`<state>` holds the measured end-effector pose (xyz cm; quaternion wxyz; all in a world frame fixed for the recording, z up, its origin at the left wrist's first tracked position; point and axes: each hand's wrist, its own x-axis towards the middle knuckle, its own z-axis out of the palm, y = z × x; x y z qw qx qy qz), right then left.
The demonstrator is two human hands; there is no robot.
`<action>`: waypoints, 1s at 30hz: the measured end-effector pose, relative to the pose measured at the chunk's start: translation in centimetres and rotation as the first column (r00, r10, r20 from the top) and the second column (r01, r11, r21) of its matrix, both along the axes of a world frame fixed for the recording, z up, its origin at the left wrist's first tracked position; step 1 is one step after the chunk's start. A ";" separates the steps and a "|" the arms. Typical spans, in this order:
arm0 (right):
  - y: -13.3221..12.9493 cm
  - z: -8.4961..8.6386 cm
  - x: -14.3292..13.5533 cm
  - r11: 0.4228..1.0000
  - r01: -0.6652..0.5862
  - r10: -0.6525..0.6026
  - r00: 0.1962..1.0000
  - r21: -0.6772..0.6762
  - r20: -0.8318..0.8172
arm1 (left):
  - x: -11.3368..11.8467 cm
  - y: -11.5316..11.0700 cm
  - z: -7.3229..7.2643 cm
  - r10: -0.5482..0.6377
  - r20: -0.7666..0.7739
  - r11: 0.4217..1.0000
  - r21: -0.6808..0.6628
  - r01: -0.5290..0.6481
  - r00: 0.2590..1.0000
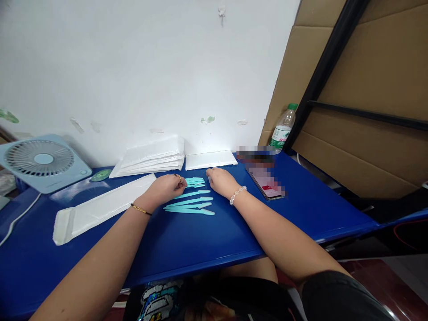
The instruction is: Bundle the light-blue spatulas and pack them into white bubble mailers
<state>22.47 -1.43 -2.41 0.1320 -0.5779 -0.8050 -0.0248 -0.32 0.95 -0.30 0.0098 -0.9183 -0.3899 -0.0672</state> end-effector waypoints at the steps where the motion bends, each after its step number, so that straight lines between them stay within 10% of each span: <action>1: 0.0 0.0 0.0 1.000 0.003 -0.003 1.000 0.003 -0.012 | 0.0 0.0 0.0 0.000 0.004 1.000 0.002 0.000 1.000; 15: 0.1 0.0 0.5 0.996 0.008 -0.024 0.984 -0.091 -0.177 | -0.2 -0.1 0.1 0.036 0.050 0.997 -0.066 -0.033 0.998; 21: -0.4 0.3 1.4 0.963 -0.190 -0.036 0.608 -0.190 -0.793 | -0.4 0.0 0.3 0.022 0.113 0.995 -0.098 -0.011 0.993; 30: -0.5 0.6 1.4 0.912 -0.289 -0.186 0.339 -0.291 -0.922 | -0.4 -0.2 0.6 0.031 0.145 0.989 -0.145 -0.010 0.989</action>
